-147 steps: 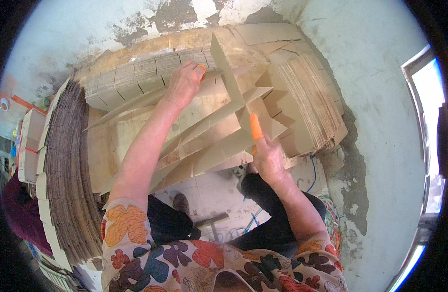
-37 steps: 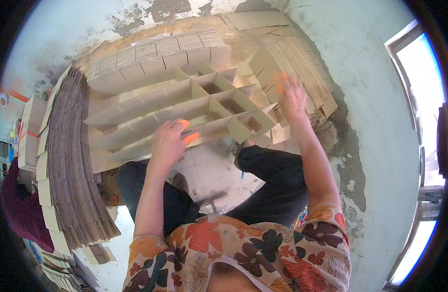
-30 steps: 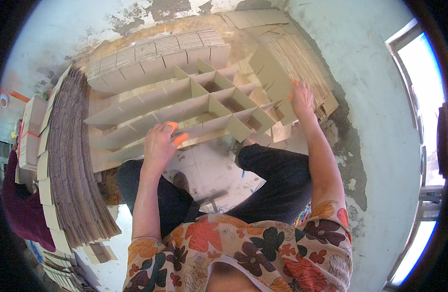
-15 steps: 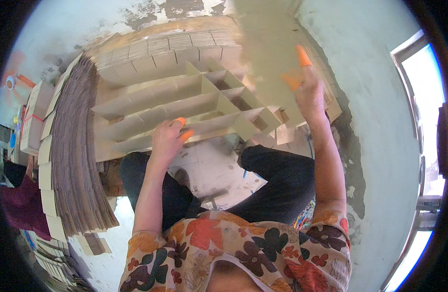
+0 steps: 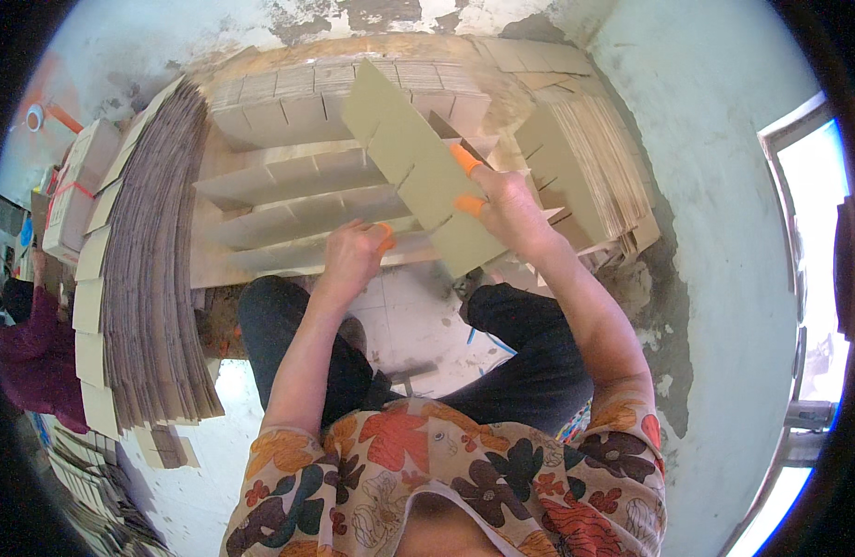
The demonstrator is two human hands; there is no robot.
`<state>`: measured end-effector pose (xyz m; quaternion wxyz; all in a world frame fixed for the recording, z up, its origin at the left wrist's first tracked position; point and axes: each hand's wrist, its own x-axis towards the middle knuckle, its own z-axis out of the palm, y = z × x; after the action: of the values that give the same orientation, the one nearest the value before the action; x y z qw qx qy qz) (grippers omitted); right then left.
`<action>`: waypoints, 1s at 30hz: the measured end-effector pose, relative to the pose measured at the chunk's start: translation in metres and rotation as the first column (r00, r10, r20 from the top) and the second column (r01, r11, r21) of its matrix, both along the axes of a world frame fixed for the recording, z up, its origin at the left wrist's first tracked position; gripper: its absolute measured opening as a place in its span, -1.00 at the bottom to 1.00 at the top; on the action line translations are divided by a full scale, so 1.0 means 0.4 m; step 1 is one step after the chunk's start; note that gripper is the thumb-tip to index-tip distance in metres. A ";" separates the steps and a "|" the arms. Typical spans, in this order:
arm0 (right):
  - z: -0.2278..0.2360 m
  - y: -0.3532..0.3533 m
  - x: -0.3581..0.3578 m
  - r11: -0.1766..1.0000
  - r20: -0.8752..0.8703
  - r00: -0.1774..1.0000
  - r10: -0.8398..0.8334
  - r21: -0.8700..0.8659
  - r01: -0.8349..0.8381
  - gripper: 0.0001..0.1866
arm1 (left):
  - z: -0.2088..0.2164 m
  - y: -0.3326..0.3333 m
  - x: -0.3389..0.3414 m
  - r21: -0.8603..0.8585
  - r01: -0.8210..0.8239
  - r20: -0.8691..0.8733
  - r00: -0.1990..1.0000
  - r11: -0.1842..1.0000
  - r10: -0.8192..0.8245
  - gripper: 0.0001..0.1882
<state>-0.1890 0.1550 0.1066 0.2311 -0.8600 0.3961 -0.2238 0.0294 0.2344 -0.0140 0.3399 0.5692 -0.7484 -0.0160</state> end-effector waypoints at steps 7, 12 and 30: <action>-0.044 -0.026 0.027 0.989 -0.003 0.989 0.147 -0.026 -0.147 -0.61 | 0.012 -0.004 -0.010 0.062 -0.018 -0.003 1.000 0.998 0.018 -0.83; -0.103 -0.046 0.065 0.963 -0.216 0.939 0.268 0.092 -0.254 -0.75 | 0.014 -0.010 -0.011 0.054 -0.016 -0.030 0.999 0.998 0.018 -0.84; -0.198 -0.171 -0.385 0.667 -0.431 0.510 -0.745 -0.520 0.534 -0.45 | 0.094 0.051 0.029 -0.020 -0.050 0.062 0.997 0.999 0.051 -0.56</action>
<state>-0.3430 0.0866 0.0273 -0.1544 -0.6958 0.6986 -0.0637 0.0411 0.2548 0.0237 0.3219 0.5852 -0.7440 0.0172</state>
